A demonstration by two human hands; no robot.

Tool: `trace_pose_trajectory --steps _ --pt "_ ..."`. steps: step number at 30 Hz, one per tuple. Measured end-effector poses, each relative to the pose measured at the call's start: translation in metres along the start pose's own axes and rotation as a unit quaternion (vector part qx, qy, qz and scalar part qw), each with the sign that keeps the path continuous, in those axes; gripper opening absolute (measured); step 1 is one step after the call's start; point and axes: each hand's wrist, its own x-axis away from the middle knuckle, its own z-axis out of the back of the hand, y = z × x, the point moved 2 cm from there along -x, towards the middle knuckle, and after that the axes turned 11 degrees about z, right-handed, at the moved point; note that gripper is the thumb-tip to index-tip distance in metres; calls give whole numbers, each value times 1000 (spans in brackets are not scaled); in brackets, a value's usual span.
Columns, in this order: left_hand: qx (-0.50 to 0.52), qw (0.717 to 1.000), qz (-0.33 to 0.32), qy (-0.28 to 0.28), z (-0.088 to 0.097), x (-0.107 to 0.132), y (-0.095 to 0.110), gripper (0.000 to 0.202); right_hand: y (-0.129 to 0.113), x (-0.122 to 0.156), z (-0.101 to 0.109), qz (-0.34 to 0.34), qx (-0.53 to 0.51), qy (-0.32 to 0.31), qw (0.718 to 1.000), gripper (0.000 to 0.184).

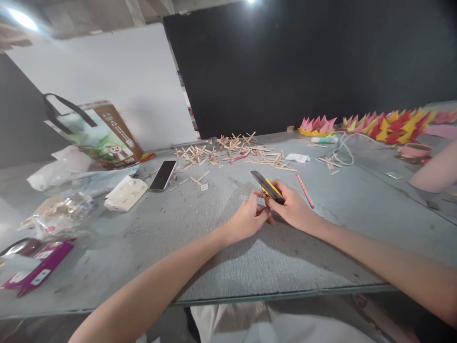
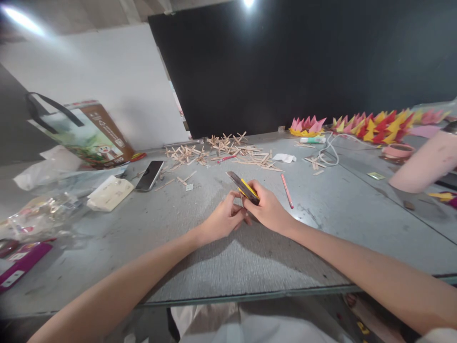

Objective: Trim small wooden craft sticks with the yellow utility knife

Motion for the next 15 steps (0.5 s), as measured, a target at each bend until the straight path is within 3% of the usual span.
trace_pose_trajectory --steps 15 --pt "34 999 17 -2 2 0 1 24 16 -3 2 -18 18 11 1000 10"
